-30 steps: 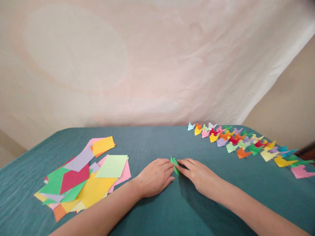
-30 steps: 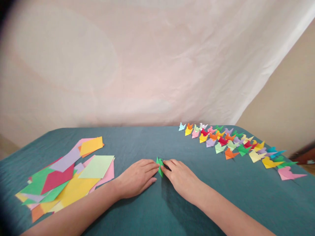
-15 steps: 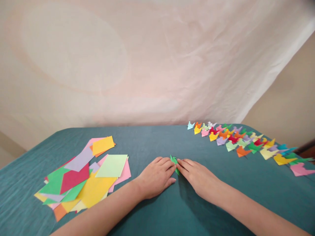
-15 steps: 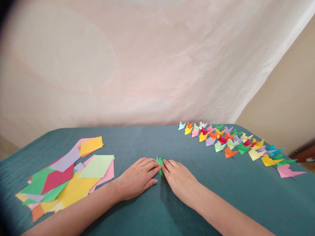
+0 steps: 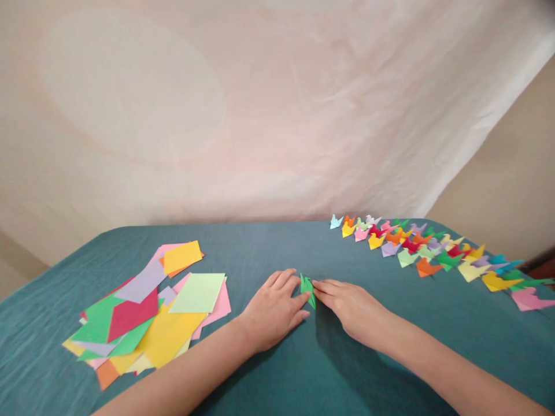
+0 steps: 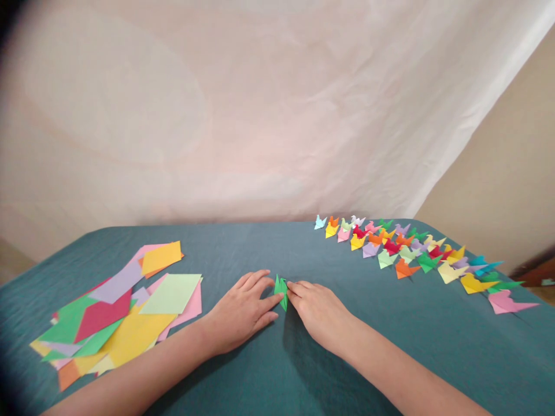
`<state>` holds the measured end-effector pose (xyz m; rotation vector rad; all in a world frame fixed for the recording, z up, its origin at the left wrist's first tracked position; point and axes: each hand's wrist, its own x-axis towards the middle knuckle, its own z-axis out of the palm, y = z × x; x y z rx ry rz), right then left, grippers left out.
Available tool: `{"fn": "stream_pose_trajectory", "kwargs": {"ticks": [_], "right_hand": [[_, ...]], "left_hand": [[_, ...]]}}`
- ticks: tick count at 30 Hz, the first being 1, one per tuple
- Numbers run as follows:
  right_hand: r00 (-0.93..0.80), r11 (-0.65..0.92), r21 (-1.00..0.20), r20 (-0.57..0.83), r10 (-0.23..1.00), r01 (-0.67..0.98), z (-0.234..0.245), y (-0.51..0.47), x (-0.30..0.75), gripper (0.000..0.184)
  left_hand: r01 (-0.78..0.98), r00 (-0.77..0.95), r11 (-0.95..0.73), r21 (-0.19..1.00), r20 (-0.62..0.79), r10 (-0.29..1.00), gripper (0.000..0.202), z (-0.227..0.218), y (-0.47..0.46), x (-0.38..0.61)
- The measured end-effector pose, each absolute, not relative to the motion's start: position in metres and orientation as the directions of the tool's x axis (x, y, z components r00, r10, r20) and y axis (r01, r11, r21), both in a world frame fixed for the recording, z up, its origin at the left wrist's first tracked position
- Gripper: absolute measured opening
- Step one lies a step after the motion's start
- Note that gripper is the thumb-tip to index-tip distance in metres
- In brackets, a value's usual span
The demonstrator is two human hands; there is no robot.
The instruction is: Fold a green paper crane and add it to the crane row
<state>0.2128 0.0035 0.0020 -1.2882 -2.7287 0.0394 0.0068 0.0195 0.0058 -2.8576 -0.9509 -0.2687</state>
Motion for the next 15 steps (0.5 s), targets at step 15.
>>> {"fn": "stream_pose_trajectory", "kwargs": {"ticks": [15], "right_hand": [[-0.598,0.580,0.144,0.171,0.783,0.802,-0.013,0.005,0.201,0.027]], "left_hand": [[0.606,0.781,-0.795,-0.023,0.206,0.590,0.032,0.003,0.021,0.007]]}}
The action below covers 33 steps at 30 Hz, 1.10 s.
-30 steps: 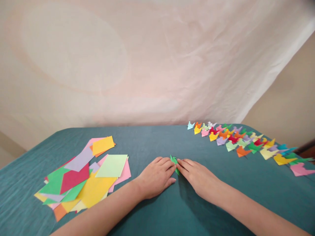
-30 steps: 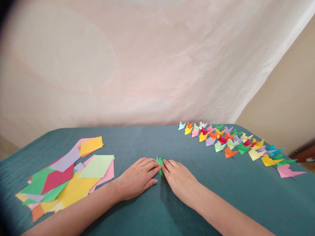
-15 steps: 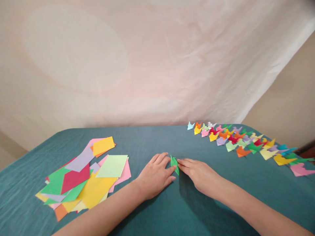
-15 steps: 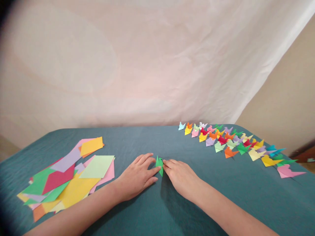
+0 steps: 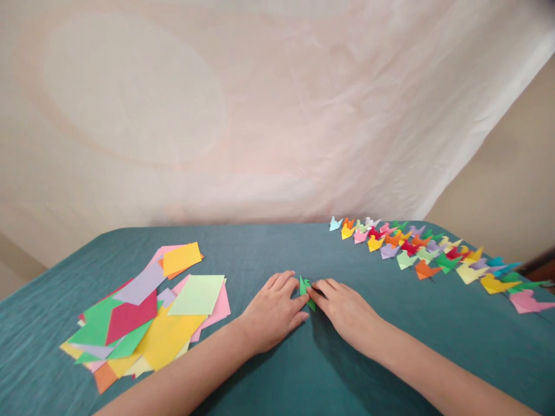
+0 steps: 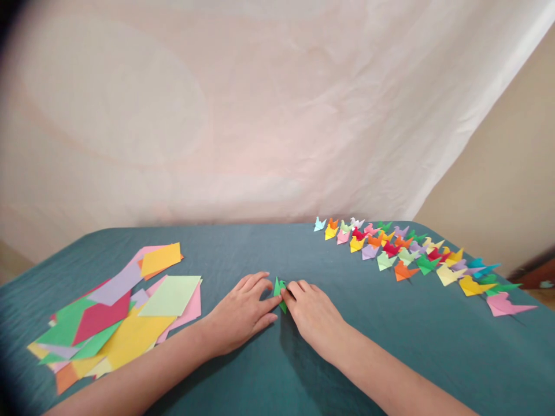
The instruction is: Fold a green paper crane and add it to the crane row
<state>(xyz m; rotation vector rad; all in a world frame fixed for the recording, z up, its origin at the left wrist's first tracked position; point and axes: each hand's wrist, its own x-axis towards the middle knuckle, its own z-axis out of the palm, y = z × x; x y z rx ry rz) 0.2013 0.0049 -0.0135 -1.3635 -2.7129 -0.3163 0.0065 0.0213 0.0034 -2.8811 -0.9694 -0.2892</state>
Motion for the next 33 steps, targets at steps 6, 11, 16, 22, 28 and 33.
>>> {"fn": "stream_pose_trajectory", "kwargs": {"ticks": [6,11,16,22,28,33], "right_hand": [[-0.570,0.545,0.176,0.164,0.805,0.820,-0.009,0.007,0.198,0.024],[-0.562,0.532,0.198,0.158,0.812,0.823,-0.007,0.010,0.195,0.024],[-0.545,0.511,0.206,0.163,0.823,0.834,-0.010,0.014,0.193,0.023],[-0.545,0.510,0.205,0.192,0.816,0.836,-0.012,0.017,0.192,0.023],[-0.548,0.517,0.182,0.228,0.805,0.836,-0.015,0.023,0.193,0.020],[-0.543,0.531,0.121,0.252,0.801,0.839,-0.018,0.028,0.194,0.019]], "left_hand": [[0.600,0.785,-0.799,-0.020,0.207,0.584,0.030,0.005,0.021,0.007],[0.597,0.788,-0.803,-0.004,0.192,0.585,0.029,0.008,0.021,0.007],[0.590,0.789,-0.807,0.014,0.204,0.580,0.028,0.007,0.021,0.007],[0.592,0.785,-0.806,0.025,0.210,0.583,0.029,0.004,0.021,0.007],[0.579,0.791,-0.815,0.037,0.217,0.572,0.026,0.004,0.022,0.007],[0.570,0.789,-0.820,0.058,0.239,0.566,0.024,0.003,0.022,0.007]]}}
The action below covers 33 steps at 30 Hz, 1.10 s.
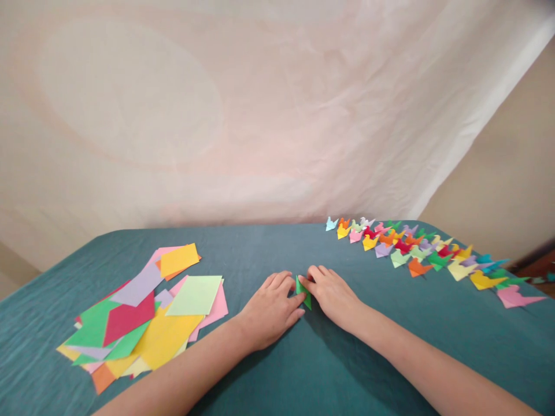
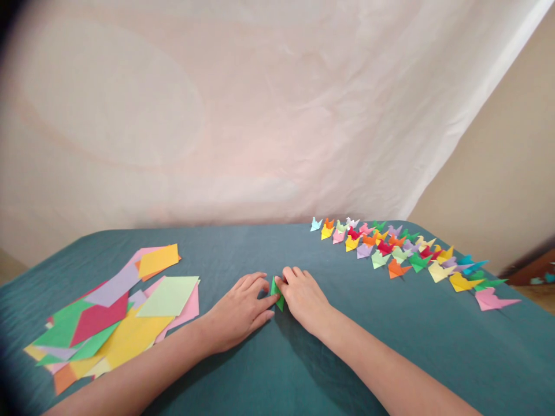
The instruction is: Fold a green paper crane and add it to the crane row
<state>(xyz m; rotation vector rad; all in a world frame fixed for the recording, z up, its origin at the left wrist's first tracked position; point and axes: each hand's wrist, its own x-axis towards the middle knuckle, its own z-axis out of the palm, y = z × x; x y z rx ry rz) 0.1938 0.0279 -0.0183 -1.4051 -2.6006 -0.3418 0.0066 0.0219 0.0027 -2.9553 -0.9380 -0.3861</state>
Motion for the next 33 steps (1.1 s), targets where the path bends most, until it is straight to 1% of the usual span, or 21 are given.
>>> {"fn": "stream_pose_trajectory", "kwargs": {"ticks": [3,5,6,9,11,13,15,19,22,23,25,29,31,33], "right_hand": [[-0.536,0.538,0.068,0.251,0.806,0.840,-0.020,0.029,0.196,0.020],[-0.533,0.554,-0.008,0.260,0.805,0.833,-0.022,0.031,0.199,0.022],[-0.529,0.564,-0.066,0.269,0.805,0.823,-0.023,0.032,0.202,0.024],[-0.507,0.595,-0.291,0.325,0.798,0.749,-0.030,0.037,0.211,0.031],[-0.469,0.582,-0.437,0.346,0.813,0.686,-0.033,0.039,0.216,0.039],[-0.443,0.563,-0.538,0.348,0.826,0.628,-0.035,0.040,0.218,0.046],[-0.413,0.542,-0.588,0.352,0.840,0.601,-0.034,0.038,0.217,0.043],[-0.332,0.506,-0.607,0.383,0.862,0.613,-0.031,0.029,0.210,0.020],[-0.269,0.460,-0.585,0.387,0.882,0.667,-0.029,0.024,0.206,0.008],[-0.250,0.442,-0.568,0.386,0.888,0.694,-0.030,0.023,0.206,0.007],[-0.223,0.412,-0.521,0.387,0.895,0.747,-0.031,0.022,0.205,0.010],[-0.221,0.392,-0.444,0.389,0.895,0.806,-0.036,0.021,0.201,0.015],[-0.216,0.385,-0.445,0.385,0.898,0.808,-0.038,0.020,0.198,0.013],[-0.192,0.367,-0.472,0.379,0.905,0.801,-0.039,0.021,0.196,0.012]], "left_hand": [[0.565,0.790,-0.823,0.065,0.246,0.562,0.025,0.002,0.022,0.006],[0.559,0.792,-0.826,0.073,0.245,0.559,0.025,0.003,0.021,0.005],[0.555,0.795,-0.828,0.079,0.242,0.556,0.025,0.003,0.022,0.005],[0.529,0.810,-0.842,0.103,0.233,0.537,0.026,0.004,0.023,0.004],[0.501,0.821,-0.855,0.137,0.237,0.519,0.025,0.003,0.025,0.003],[0.468,0.821,-0.863,0.192,0.268,0.504,0.025,0.001,0.029,0.001],[0.437,0.806,-0.863,0.253,0.316,0.501,0.026,-0.002,0.033,-0.001],[0.433,0.735,-0.830,0.351,0.395,0.551,0.027,-0.008,0.040,-0.004],[0.478,0.670,-0.781,0.403,0.408,0.621,0.023,-0.010,0.043,-0.004],[0.490,0.657,-0.768,0.412,0.405,0.636,0.022,-0.011,0.043,-0.005],[0.501,0.653,-0.759,0.417,0.394,0.647,0.020,-0.011,0.043,-0.005],[0.496,0.669,-0.768,0.406,0.385,0.636,0.020,-0.010,0.042,-0.004],[0.491,0.676,-0.771,0.405,0.381,0.631,0.021,-0.009,0.042,-0.004],[0.490,0.676,-0.769,0.411,0.377,0.633,0.021,-0.009,0.041,-0.003]]}}
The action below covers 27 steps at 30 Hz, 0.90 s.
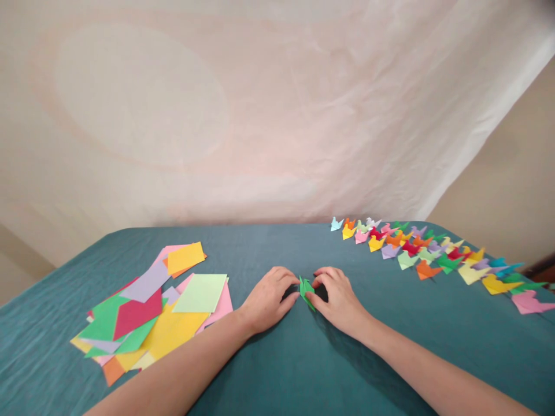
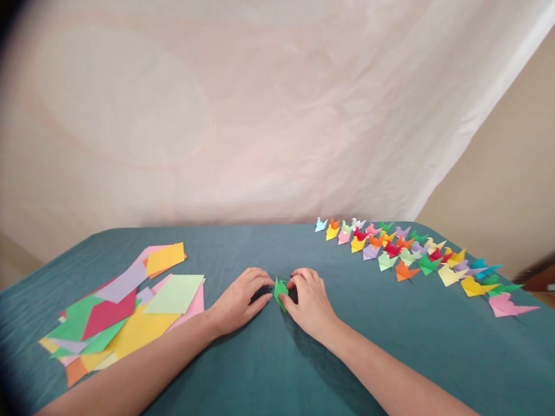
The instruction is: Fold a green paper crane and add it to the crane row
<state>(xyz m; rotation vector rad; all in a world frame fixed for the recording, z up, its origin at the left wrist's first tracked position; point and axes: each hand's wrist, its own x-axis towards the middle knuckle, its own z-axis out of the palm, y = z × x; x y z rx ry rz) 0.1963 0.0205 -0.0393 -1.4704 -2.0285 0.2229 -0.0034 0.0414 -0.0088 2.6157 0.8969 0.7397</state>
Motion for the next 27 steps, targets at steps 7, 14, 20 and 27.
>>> {"fn": "stream_pose_trajectory", "kwargs": {"ticks": [7,14,20,27], "right_hand": [[-0.149,0.363,-0.577,0.384,0.911,0.732,-0.035,0.018,0.193,0.007],[-0.232,0.463,-0.615,0.420,0.877,0.638,-0.023,0.007,0.188,0.004],[-0.158,0.434,-0.695,0.426,0.891,0.572,-0.020,0.002,0.186,0.015],[-0.230,0.422,-0.710,0.355,0.906,0.564,-0.016,0.002,0.185,0.011]], "left_hand": [[0.501,0.629,-0.721,0.479,0.371,0.683,0.040,-0.014,0.041,-0.006],[0.339,0.517,-0.532,0.776,0.319,0.794,0.050,-0.017,0.040,0.000],[0.143,0.430,-0.273,0.952,0.188,0.883,0.035,-0.018,0.040,0.006],[-0.054,0.403,-0.123,0.991,0.135,0.905,0.040,-0.019,0.043,0.005]]}}
